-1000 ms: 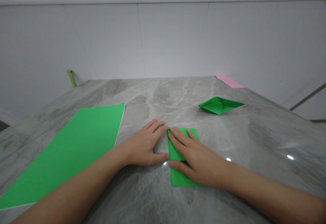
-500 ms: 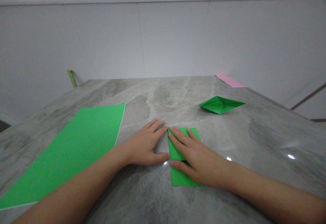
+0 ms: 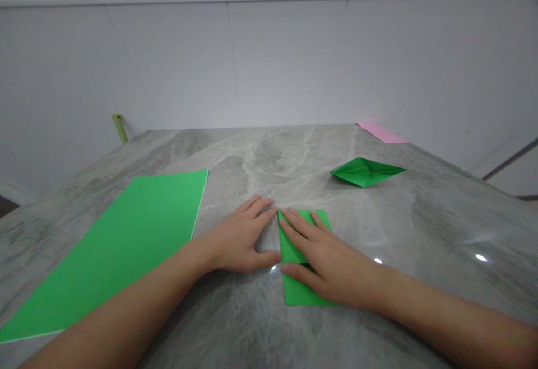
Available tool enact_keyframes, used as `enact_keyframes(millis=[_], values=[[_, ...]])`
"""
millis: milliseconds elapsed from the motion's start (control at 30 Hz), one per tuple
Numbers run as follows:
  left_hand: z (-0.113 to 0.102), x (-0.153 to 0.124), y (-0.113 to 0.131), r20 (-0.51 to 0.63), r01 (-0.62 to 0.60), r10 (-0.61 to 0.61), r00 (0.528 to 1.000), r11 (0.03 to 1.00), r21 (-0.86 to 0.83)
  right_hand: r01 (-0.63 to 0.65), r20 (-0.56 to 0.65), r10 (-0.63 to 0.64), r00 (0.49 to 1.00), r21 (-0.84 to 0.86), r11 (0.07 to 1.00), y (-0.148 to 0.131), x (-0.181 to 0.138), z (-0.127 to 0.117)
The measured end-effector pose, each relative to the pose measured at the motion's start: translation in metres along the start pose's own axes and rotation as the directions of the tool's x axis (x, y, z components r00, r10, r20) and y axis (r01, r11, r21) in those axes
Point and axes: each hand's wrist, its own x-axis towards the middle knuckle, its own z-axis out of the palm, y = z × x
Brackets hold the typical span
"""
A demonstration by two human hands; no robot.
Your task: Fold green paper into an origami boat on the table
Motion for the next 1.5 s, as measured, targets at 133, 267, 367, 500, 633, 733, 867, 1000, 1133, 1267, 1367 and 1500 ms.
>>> enact_keyframes(millis=[133,267,367,500,633,733,867,1000,1133,1267,1367,1500], values=[[-0.001,0.0,0.0,-0.03,-0.035,0.035,0.999,0.999,-0.023,0.013,-0.019,-0.013,1.0,0.012,1.0,0.001,0.0,0.001],[-0.001,0.0,-0.001,-0.028,-0.035,0.034,0.999,0.999,-0.035,0.02,-0.034,-0.019,0.999,0.022,1.0,0.002,0.0,0.003],[0.0,0.0,-0.002,-0.017,-0.021,0.021,1.0,1.0,-0.022,0.019,-0.041,-0.018,0.999,0.022,1.0,0.003,-0.001,0.004],[0.001,-0.001,-0.003,-0.018,-0.018,0.018,1.0,1.0,0.008,0.009,-0.019,-0.009,1.0,0.011,1.0,0.002,-0.001,0.003],[-0.001,-0.001,-0.002,0.004,-0.009,0.008,1.0,0.999,0.039,0.001,0.001,-0.001,1.0,-0.002,1.0,0.0,0.0,0.001],[-0.002,-0.001,-0.002,0.003,-0.012,0.012,1.0,0.999,0.035,-0.006,0.022,0.006,1.0,-0.02,1.0,0.0,0.001,0.0],[-0.001,-0.001,-0.001,0.005,-0.018,0.017,1.0,0.998,0.055,0.027,0.036,-0.027,0.999,0.0,1.0,0.0,-0.001,-0.002],[-0.002,-0.002,0.003,0.069,0.001,-0.007,0.998,0.997,0.083,0.053,0.041,-0.053,0.998,-0.005,0.999,-0.001,-0.003,-0.002],[-0.002,-0.002,0.007,0.147,0.029,-0.047,0.988,0.992,0.122,0.057,0.042,-0.056,0.998,-0.01,0.998,-0.001,-0.002,-0.002],[-0.001,-0.002,0.009,0.162,0.047,-0.068,0.984,0.99,0.129,0.048,0.049,-0.047,0.998,-0.02,0.999,-0.001,-0.002,-0.003],[0.0,-0.002,0.01,0.166,0.06,-0.082,0.983,0.989,0.136,0.044,0.057,-0.042,0.997,-0.033,0.999,-0.002,-0.002,-0.003],[-0.001,-0.003,0.011,0.172,0.066,-0.092,0.981,0.986,0.15,0.042,0.056,-0.04,0.998,-0.031,0.999,-0.003,-0.002,-0.003]])
